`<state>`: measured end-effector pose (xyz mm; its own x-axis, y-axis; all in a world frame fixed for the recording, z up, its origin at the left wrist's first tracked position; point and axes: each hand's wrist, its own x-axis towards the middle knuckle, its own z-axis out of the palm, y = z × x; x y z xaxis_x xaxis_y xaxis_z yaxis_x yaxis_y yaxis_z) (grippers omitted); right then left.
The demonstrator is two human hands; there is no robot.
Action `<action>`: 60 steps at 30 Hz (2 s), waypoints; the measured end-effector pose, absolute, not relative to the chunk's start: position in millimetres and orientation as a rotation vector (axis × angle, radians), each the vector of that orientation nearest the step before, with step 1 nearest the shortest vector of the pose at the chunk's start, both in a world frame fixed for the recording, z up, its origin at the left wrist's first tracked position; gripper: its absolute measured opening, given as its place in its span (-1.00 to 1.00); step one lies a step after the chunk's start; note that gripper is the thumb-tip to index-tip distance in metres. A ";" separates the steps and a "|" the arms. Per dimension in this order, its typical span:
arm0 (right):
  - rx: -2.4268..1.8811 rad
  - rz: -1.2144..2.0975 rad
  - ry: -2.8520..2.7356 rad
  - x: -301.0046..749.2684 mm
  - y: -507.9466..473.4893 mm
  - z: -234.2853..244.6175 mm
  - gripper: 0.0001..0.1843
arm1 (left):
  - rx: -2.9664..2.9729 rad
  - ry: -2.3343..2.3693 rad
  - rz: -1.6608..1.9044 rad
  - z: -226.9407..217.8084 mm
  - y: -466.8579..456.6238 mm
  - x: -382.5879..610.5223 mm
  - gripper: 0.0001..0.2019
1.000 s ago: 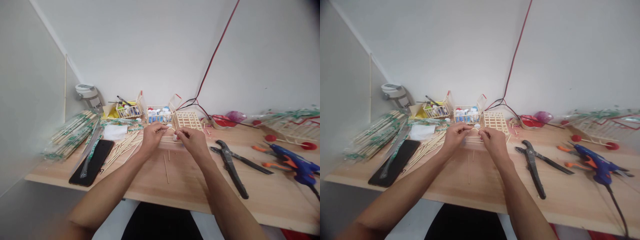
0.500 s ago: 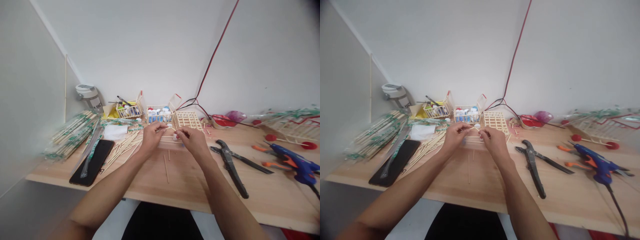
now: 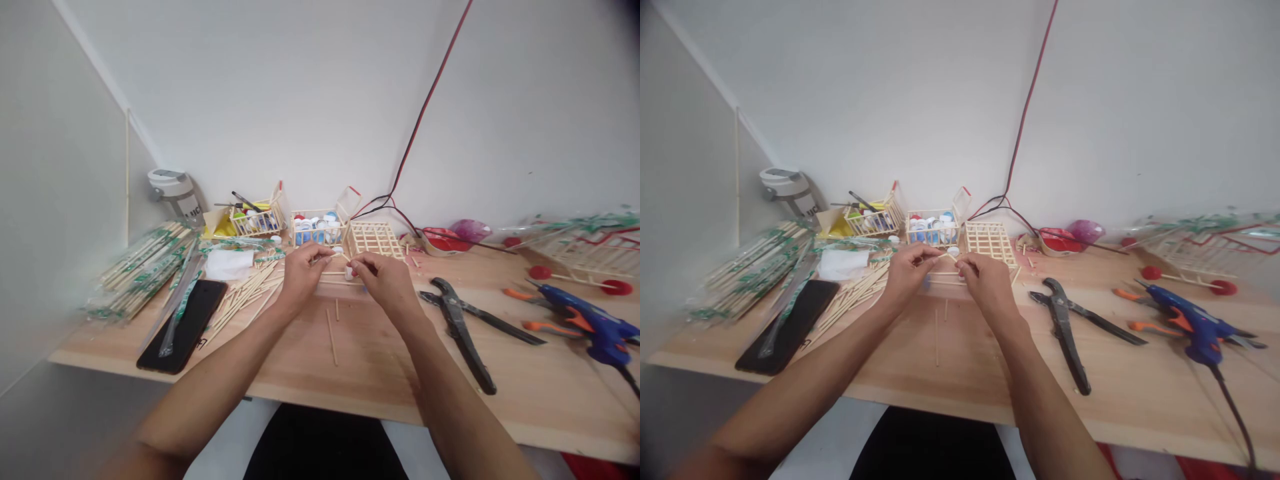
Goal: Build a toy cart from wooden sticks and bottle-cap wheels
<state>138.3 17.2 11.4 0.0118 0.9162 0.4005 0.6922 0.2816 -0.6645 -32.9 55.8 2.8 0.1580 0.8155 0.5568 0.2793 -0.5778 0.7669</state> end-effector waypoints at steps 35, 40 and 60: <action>-1.464 0.290 -1.749 136.4 12.3 16.5 -0.81 | 1.909 0.998 1.440 4.6 53.3 -31.8 -0.86; -1.457 0.251 -1.747 134.4 12.1 17.4 -0.81 | 1.887 0.992 1.470 5.0 52.2 -31.5 -0.86; -1.431 0.214 -1.764 133.9 12.6 15.7 -0.82 | 1.914 0.953 1.480 4.3 55.4 -33.2 -0.85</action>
